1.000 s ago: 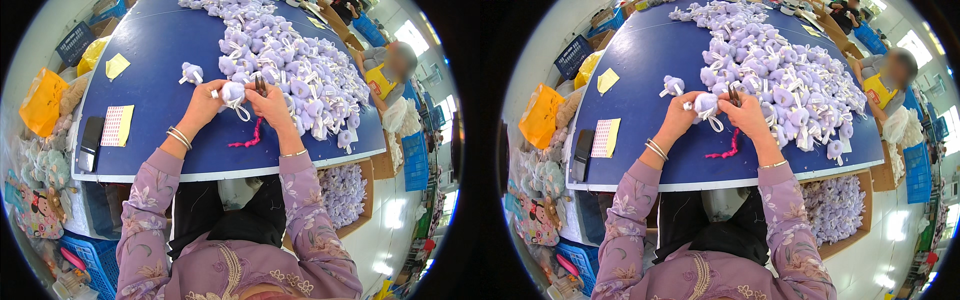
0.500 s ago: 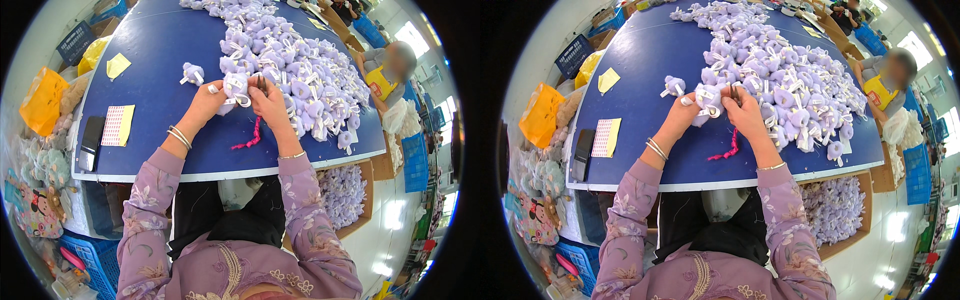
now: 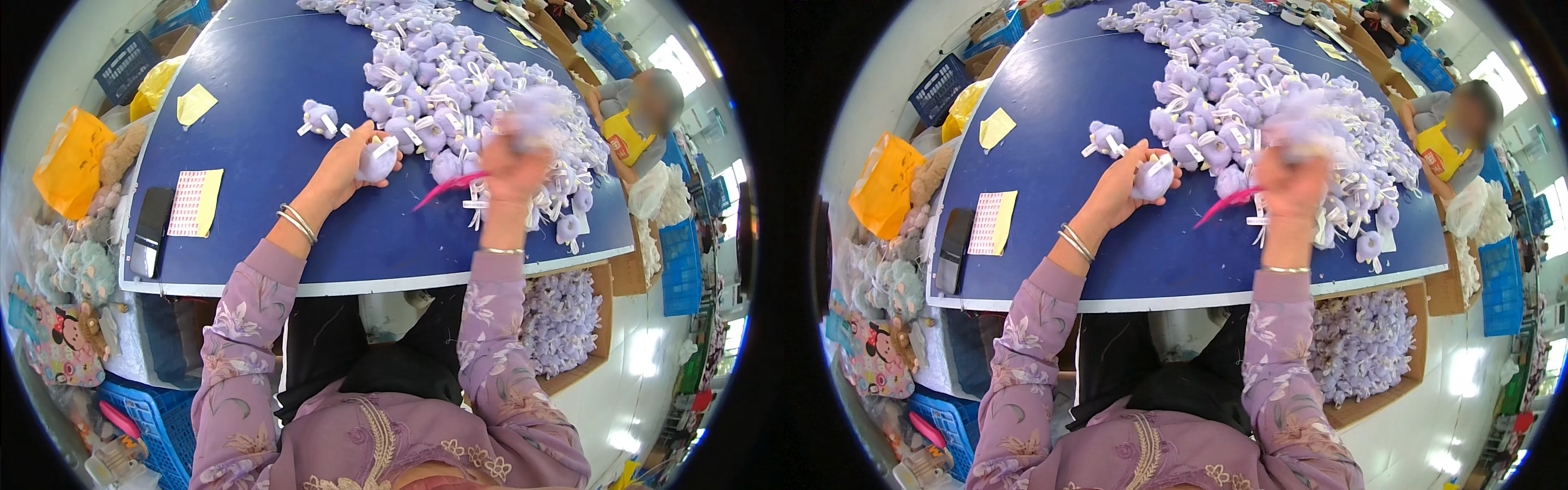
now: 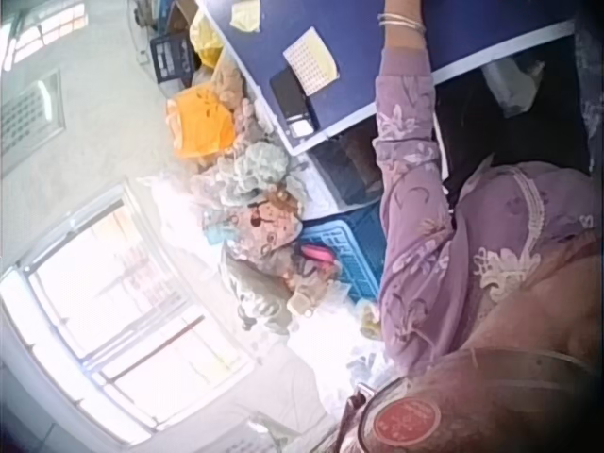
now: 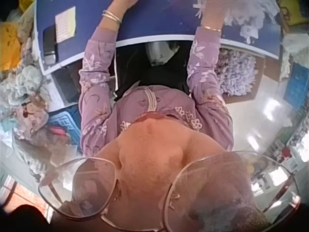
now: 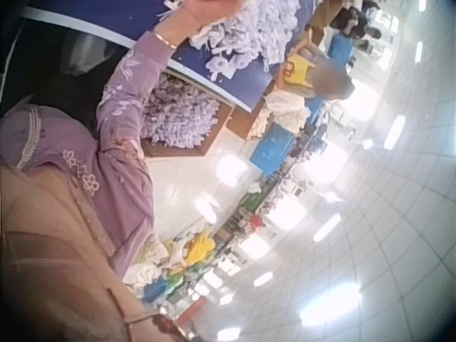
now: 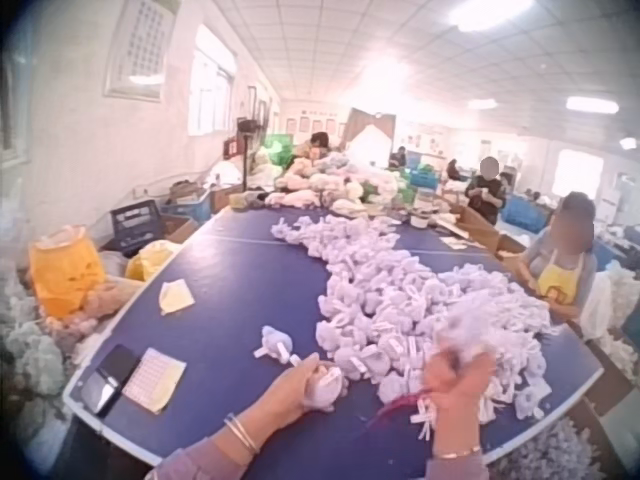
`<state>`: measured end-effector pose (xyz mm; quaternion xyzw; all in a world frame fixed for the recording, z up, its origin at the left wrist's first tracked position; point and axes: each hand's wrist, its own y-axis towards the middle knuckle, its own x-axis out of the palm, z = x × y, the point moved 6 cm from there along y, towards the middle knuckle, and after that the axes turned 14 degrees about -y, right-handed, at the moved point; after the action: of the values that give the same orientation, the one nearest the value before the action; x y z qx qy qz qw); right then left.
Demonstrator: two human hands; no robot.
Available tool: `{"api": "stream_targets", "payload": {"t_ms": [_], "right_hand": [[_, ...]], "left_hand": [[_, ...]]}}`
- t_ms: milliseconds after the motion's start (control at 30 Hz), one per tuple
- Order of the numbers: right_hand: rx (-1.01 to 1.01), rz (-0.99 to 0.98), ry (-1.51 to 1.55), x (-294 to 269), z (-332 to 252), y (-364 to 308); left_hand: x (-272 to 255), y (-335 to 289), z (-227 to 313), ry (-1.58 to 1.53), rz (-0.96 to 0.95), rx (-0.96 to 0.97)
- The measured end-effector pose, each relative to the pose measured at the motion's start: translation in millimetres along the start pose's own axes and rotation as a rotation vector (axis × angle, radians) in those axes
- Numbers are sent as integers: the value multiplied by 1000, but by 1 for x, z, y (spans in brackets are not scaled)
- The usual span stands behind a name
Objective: The person trims loose threads and excess fabric from small purple plush toys using scissors. They handle the toys one at a time, cutting stray fibers and then placing the finished items into a cardboard box.
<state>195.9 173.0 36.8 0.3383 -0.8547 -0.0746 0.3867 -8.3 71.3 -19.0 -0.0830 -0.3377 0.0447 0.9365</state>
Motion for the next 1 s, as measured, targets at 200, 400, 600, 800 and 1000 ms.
{"api": "stream_targets", "payload": {"t_ms": [200, 400, 600, 800, 1000], "right_hand": [[2, 31, -471, 23, -35, 3], [93, -218, -1368, 93, 63, -4], [61, -26, -1594, 71, 69, -1], [352, 141, -1157, 27, 76, 3], [369, 184, -896, 30, 79, -1]], "left_hand": [[-1, 2, 2, -156, -61, 29], [-5, 3, 5, -212, -111, 106], [13, -2, 1, -161, -245, 22], [13, -8, 12, 112, -127, 241], [13, -9, 15, 359, 0, 373]]}}
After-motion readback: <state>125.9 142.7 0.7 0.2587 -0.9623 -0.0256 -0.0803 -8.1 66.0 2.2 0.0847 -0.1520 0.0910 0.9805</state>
